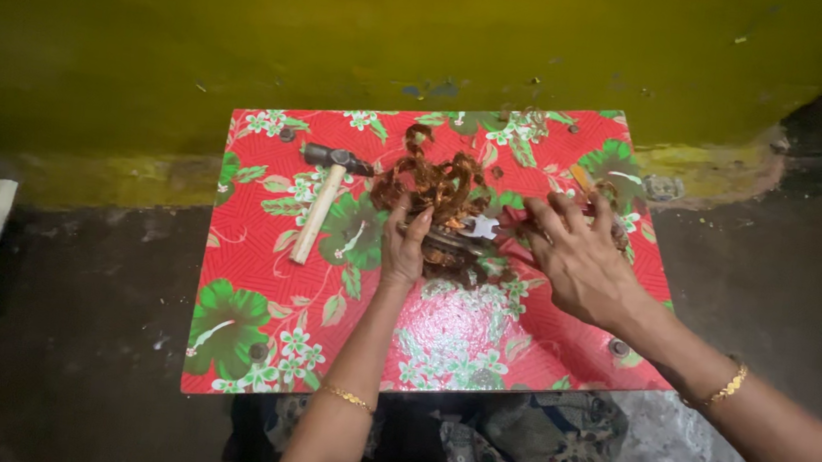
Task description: The person uses pliers to pull and cut copper windings out of a motor stator on a table.
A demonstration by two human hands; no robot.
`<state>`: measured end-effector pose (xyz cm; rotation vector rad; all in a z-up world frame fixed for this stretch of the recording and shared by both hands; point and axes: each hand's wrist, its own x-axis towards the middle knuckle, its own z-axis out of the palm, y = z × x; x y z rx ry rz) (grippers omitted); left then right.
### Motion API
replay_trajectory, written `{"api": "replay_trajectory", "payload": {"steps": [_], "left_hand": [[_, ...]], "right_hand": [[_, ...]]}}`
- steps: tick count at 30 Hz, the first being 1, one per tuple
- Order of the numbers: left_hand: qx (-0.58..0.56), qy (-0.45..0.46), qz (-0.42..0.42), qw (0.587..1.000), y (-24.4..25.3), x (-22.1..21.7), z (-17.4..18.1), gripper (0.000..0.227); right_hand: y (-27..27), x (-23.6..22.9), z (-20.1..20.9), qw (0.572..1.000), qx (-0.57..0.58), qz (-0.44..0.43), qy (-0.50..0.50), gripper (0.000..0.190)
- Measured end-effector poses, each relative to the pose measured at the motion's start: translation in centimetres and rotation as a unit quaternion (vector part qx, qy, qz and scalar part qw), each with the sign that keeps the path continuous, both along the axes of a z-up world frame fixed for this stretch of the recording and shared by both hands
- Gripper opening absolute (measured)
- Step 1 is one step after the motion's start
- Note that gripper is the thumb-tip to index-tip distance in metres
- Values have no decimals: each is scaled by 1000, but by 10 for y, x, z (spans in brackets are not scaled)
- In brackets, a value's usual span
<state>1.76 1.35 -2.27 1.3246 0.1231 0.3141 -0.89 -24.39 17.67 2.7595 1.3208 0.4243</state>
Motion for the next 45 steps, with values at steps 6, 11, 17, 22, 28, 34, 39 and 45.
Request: {"api": "replay_trajectory", "payload": {"steps": [6, 11, 17, 22, 28, 34, 39, 45], "left_hand": [[41, -2, 8, 999, -1, -7, 20, 85], [46, -16, 9, 999, -2, -8, 20, 86], [67, -22, 18, 997, 1, -1, 4, 90], [47, 0, 21, 999, 2, 2, -6, 85], [110, -57, 71, 990, 16, 15, -31, 79], [-61, -71, 49, 994, -3, 15, -47, 80], [-46, -30, 84, 995, -2, 8, -47, 76], [-113, -53, 62, 990, -4, 8, -39, 74]], "right_hand": [[13, -5, 22, 987, -148, -40, -53, 43], [19, -4, 34, 981, -185, -38, -41, 40], [29, -2, 31, 955, -272, -35, -108, 46], [27, -2, -6, 967, -239, -74, -54, 37], [34, -6, -67, 986, 88, -80, 115, 60], [16, 0, -70, 890, 239, -52, 384, 49], [18, -8, -81, 812, 303, -123, 483, 51], [28, -27, -86, 604, 389, -263, 644, 66]]}}
